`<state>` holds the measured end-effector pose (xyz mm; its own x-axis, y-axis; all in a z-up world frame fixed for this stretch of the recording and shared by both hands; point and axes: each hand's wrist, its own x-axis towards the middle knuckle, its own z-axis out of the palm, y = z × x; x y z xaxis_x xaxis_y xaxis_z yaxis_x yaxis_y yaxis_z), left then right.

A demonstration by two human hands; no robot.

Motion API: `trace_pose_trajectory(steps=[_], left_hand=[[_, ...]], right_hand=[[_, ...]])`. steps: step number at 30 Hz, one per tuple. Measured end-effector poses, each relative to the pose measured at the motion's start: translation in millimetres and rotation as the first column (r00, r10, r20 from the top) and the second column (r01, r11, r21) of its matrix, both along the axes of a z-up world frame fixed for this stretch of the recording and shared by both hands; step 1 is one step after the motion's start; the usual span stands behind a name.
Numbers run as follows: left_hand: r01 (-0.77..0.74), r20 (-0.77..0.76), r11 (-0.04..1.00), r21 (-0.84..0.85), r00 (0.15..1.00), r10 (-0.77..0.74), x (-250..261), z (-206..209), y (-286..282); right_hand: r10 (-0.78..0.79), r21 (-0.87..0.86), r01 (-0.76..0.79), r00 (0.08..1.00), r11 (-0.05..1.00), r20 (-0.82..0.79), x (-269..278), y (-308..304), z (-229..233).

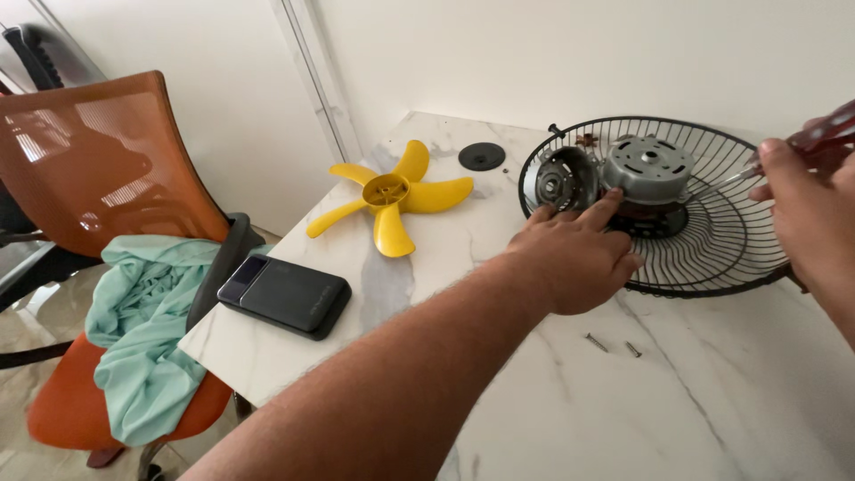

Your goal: The person uses a screwdriver to loosen and remove screws from the motor housing of a disassembled table fan. The fan blades and front grille are already removed and placed on the table. The person continues unscrewing the motor housing throughout the clip.

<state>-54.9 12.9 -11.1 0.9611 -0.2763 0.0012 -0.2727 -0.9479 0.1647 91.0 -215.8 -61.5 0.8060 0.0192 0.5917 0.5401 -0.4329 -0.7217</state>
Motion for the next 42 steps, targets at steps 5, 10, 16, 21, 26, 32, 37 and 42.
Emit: trace_pose_trajectory(steps=[5,10,16,21,26,32,37,42], left_hand=[[0.005,0.012,1.000,-0.005,1.000,-0.005,1,-3,1],[0.021,0.100,1.000,-0.013,0.995,-0.020,0,-9,2],[0.019,0.083,1.000,0.006,0.996,-0.020,0,-8,2],[0.030,0.039,0.999,0.041,0.999,-0.032,2,-4,1],[0.012,0.069,1.000,0.029,0.998,-0.014,-2,-6,1],[0.014,0.077,0.999,0.043,0.997,-0.017,-2,-6,1],[0.009,0.074,0.999,0.034,0.997,-0.012,-2,-8,2],[0.008,0.059,1.000,0.021,0.998,-0.009,0,-7,1]], right_hand=[[0.088,0.085,-0.086,0.996,0.993,-0.024,19,-13,-16],[-0.063,-0.125,0.063,0.998,0.990,0.004,34,-22,-39],[0.020,-0.046,-0.020,1.000,0.999,0.016,40,-26,-38],[0.041,-0.128,-0.031,0.997,0.991,0.070,26,-21,-28],[0.030,-0.067,-0.029,0.999,0.997,0.019,19,-16,-20],[-0.003,-0.075,0.004,1.000,0.997,0.015,15,-16,-20],[-0.004,-0.121,0.009,0.999,0.993,0.039,26,-18,-26],[-0.005,-0.102,0.010,0.999,0.995,0.049,37,-21,-36]])
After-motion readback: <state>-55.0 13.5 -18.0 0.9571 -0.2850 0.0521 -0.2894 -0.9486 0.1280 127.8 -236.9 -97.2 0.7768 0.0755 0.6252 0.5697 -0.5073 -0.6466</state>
